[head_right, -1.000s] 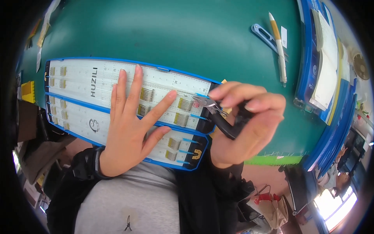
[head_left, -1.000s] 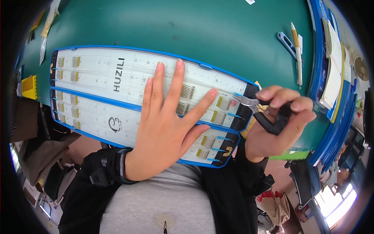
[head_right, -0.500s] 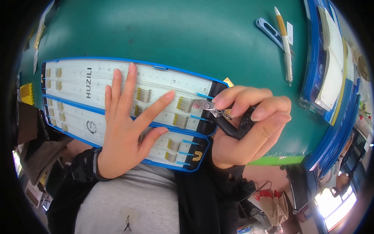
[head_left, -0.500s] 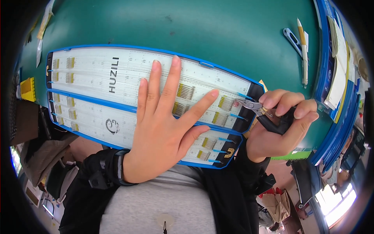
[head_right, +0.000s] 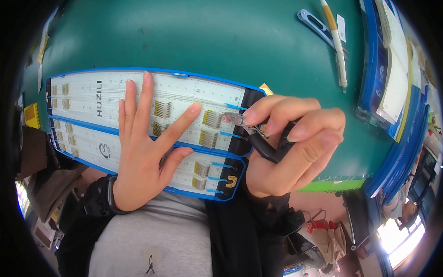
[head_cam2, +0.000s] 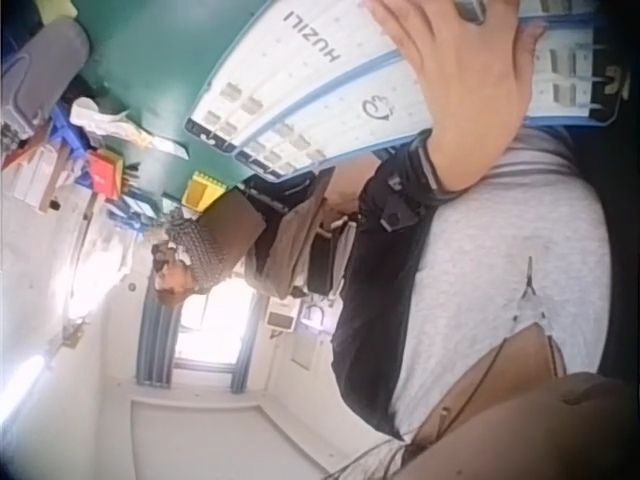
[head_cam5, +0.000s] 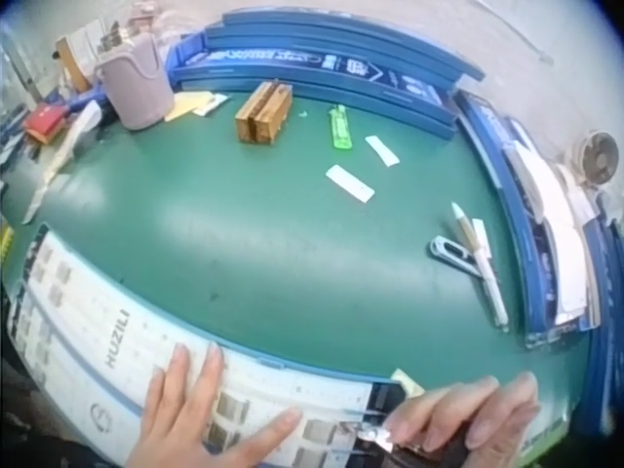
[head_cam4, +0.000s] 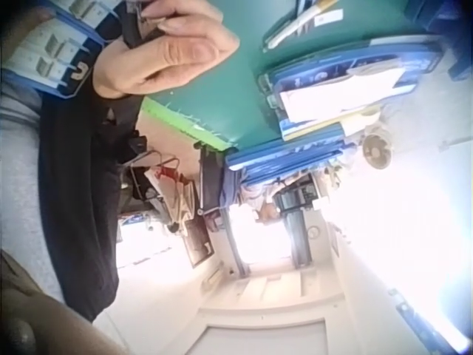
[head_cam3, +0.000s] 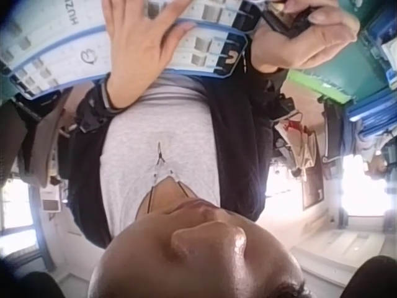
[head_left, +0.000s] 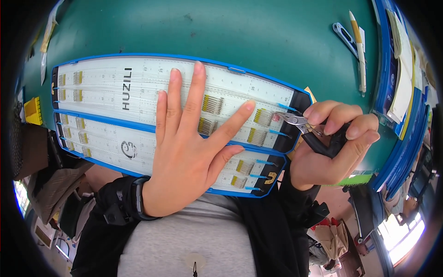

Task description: Assembling electronic LED strips by trimming components with wire cutters and applying small tape stickers.

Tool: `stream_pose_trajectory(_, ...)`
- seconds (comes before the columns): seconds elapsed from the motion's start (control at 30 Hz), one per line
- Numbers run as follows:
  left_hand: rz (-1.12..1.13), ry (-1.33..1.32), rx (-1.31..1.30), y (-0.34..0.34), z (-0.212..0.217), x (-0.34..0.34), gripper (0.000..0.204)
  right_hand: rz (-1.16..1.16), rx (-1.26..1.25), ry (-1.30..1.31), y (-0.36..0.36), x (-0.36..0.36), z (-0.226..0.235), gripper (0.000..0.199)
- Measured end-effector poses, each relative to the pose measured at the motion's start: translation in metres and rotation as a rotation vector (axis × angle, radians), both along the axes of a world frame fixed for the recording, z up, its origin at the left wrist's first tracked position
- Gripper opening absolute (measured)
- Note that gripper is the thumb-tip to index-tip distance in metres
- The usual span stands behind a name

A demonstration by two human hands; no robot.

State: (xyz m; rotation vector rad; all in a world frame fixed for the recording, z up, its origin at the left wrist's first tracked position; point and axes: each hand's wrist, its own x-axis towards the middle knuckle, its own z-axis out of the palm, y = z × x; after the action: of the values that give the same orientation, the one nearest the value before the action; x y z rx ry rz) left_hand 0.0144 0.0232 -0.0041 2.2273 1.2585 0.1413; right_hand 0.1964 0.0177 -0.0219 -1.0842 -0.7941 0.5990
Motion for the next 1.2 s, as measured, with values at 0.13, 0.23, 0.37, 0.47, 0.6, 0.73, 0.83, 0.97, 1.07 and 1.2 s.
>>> stream_pose_trajectory(0.13,-0.001,0.003,0.007,0.0,0.0,0.0,0.054,0.003,-0.003,0.033,0.001,-0.001,-0.001,0.038)
stream_pose_trajectory(0.23,-0.002,-0.011,0.011,0.0,-0.002,-0.001,0.053,0.017,0.007,0.066,0.001,-0.001,-0.002,0.038)
stream_pose_trajectory(0.37,-0.005,-0.02,0.022,-0.001,-0.002,0.001,0.052,0.056,0.014,0.057,0.0,0.003,-0.003,0.038)
stream_pose_trajectory(0.47,-0.01,-0.014,0.027,-0.001,-0.002,0.001,0.051,0.069,0.035,0.055,0.0,0.003,-0.004,0.038)
stream_pose_trajectory(0.6,0.005,-0.022,0.006,-0.002,-0.002,-0.002,0.052,0.08,0.001,0.03,-0.002,-0.006,0.002,0.033)
stream_pose_trajectory(0.73,-0.036,-0.035,-0.009,0.0,0.005,-0.004,0.055,0.004,0.068,-0.358,-0.023,0.022,0.03,0.03)
stream_pose_trajectory(0.83,-0.048,0.11,0.073,-0.008,0.002,-0.006,0.054,-0.078,-0.56,-0.976,-0.036,0.045,0.038,0.024)
stream_pose_trajectory(0.97,0.019,0.251,0.196,-0.014,0.0,-0.011,0.051,-0.162,-0.402,-1.087,-0.059,0.061,0.003,0.047)
stream_pose_trajectory(1.07,0.015,0.237,0.253,-0.015,-0.007,-0.009,0.05,-0.45,-0.684,-1.148,-0.132,0.107,0.038,0.034)
stream_pose_trajectory(1.2,0.034,0.236,0.293,-0.016,-0.007,-0.007,0.05,-0.644,-0.943,-1.369,-0.216,0.131,0.034,0.014)
